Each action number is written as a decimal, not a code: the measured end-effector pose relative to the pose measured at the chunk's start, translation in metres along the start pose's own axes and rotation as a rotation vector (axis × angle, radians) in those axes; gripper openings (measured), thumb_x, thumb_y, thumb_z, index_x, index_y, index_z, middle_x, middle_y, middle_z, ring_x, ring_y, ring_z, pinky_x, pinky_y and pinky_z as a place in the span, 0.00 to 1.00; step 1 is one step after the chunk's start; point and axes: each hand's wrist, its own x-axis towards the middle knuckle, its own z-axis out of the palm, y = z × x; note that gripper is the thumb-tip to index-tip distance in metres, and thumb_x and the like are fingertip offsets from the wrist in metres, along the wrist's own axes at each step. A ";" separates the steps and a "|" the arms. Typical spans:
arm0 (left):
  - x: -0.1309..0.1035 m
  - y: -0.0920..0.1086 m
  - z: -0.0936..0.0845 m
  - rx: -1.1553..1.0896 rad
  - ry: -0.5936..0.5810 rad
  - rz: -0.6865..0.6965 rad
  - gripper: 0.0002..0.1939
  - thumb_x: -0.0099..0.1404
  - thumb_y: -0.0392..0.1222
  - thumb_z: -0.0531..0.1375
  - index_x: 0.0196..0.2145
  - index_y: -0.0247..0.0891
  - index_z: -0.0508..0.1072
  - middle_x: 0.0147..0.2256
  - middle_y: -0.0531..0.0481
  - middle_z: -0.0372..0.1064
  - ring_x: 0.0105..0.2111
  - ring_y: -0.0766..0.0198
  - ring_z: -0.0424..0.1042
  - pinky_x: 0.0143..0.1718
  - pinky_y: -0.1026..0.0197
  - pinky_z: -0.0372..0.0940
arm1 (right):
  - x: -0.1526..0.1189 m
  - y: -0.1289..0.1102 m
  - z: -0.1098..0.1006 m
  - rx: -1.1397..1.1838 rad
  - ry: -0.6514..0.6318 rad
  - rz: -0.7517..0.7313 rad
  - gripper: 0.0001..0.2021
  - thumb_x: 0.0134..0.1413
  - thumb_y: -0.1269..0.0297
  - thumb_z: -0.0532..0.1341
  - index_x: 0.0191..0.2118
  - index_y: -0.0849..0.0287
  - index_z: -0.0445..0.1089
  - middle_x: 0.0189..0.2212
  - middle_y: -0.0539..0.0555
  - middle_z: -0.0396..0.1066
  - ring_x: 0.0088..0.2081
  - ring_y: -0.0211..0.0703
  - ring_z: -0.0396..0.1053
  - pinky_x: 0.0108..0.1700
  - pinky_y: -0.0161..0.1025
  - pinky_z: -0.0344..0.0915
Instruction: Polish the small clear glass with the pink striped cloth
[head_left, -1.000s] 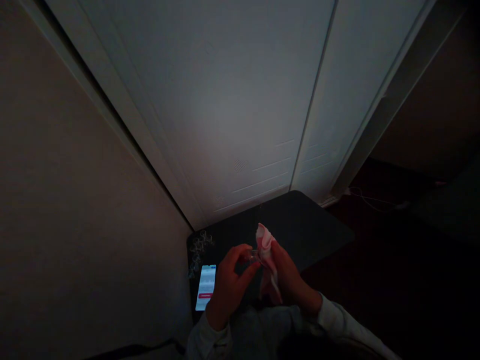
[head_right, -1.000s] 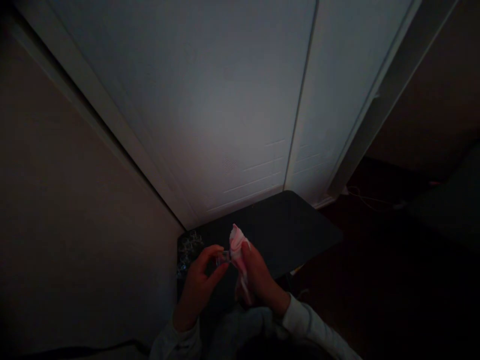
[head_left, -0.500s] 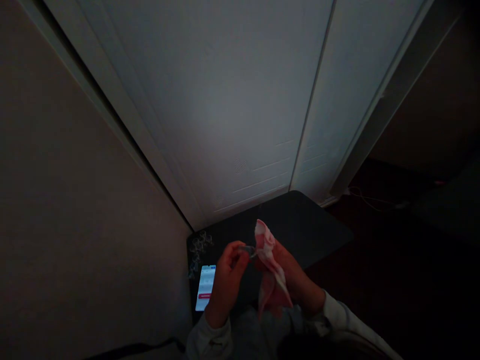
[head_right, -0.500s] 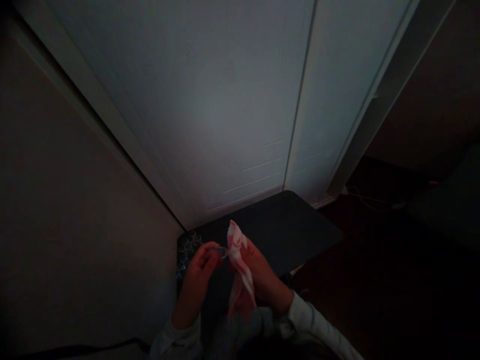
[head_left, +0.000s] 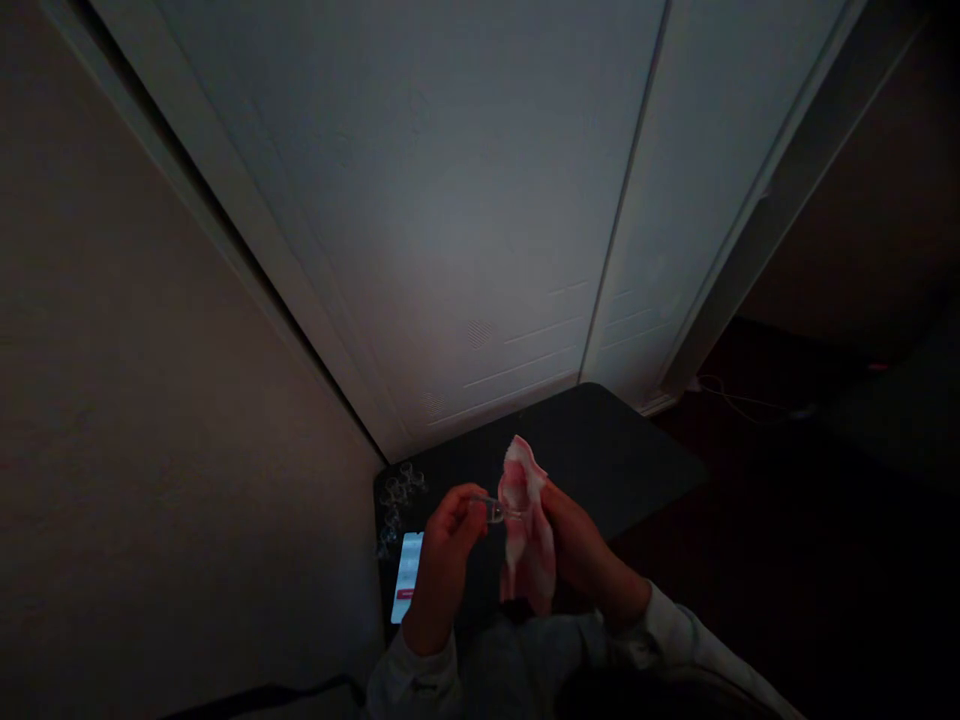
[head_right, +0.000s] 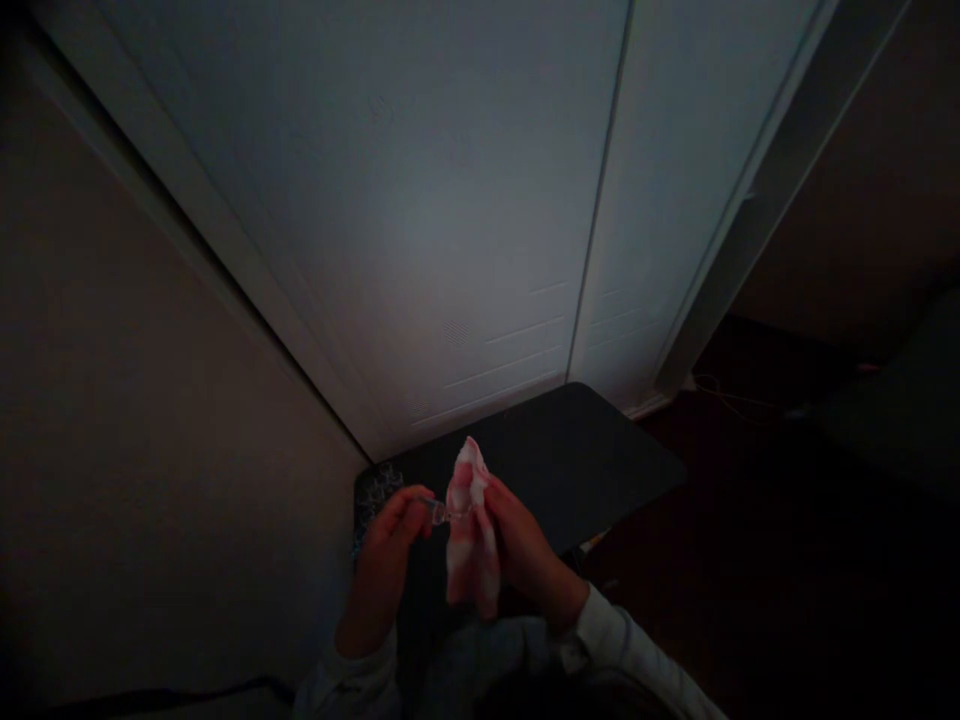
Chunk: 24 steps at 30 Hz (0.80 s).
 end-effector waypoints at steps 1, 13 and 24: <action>0.000 0.001 0.000 0.022 -0.025 -0.002 0.10 0.59 0.45 0.58 0.36 0.37 0.71 0.26 0.54 0.67 0.27 0.65 0.66 0.30 0.65 0.61 | 0.001 0.001 -0.001 -0.006 0.013 0.019 0.11 0.40 0.56 0.67 0.29 0.56 0.72 0.24 0.47 0.71 0.27 0.39 0.66 0.31 0.34 0.63; 0.004 0.001 -0.005 0.331 -0.029 0.037 0.10 0.56 0.44 0.60 0.36 0.38 0.73 0.25 0.54 0.67 0.27 0.64 0.66 0.30 0.64 0.60 | -0.002 0.006 0.002 -0.189 -0.239 0.083 0.14 0.45 0.57 0.66 0.35 0.57 0.66 0.26 0.46 0.69 0.24 0.35 0.65 0.27 0.32 0.61; 0.008 -0.004 -0.006 0.258 -0.026 -0.027 0.13 0.55 0.47 0.60 0.35 0.37 0.72 0.23 0.54 0.67 0.27 0.62 0.67 0.30 0.62 0.60 | -0.003 0.006 0.003 -0.319 -0.241 0.068 0.12 0.44 0.61 0.65 0.31 0.57 0.62 0.22 0.43 0.65 0.22 0.32 0.60 0.24 0.29 0.55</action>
